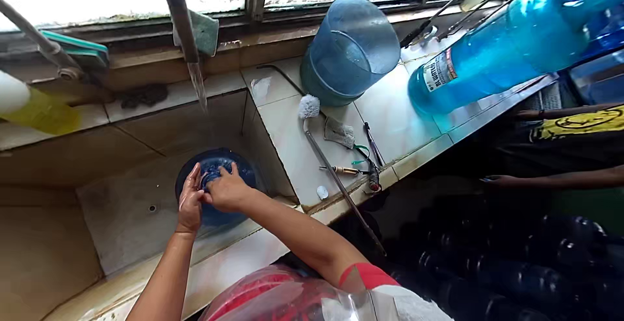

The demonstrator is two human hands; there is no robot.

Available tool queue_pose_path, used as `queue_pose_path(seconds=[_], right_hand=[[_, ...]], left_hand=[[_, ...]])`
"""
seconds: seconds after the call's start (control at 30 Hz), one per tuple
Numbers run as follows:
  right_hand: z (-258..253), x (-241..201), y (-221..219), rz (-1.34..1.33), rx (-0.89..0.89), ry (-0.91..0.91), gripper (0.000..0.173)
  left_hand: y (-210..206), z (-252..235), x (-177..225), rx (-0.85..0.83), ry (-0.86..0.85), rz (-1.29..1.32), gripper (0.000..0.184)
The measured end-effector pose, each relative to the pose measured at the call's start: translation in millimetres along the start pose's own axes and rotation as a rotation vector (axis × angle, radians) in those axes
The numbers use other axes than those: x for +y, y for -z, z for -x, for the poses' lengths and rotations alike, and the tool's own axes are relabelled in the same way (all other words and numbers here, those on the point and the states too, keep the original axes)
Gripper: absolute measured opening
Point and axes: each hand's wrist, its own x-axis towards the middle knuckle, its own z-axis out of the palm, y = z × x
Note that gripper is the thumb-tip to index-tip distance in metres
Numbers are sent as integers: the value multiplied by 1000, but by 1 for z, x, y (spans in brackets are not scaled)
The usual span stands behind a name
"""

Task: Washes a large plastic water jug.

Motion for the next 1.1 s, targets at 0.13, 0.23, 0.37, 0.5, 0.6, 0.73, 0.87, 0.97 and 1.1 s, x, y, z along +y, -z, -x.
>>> queue_pose_path(seconds=[0.13,0.23,0.37,0.5,0.6,0.73,0.87,0.97,1.1], right_hand=[[84,51,42,-83,613,253,29],[158,163,95,-89,851,-193,31],[188,303,117,-124,658,-768,46],[167,304,81,-20,531,-665,44],[168,271,69,-46,442,-585,42],[198,316,92,-33,706,-687,33],[187,346,109,17,567,-738,34],[169,348,109,174,401,-749,34],[170,328,132,215,310,-817,40]], left_hand=[[1,-11,6,-37,62,-244,60],[-7,-25,23,-31,193,-547,42],[-28,-54,53,-50,436,-915,25],[-38,-61,48,-16,520,-1045,21],[-40,-56,46,52,515,-1005,20],[-41,-54,46,80,515,-990,20],[-43,-54,46,108,524,-980,21],[-41,-52,44,128,512,-945,21],[-25,-46,31,159,435,-695,25]])
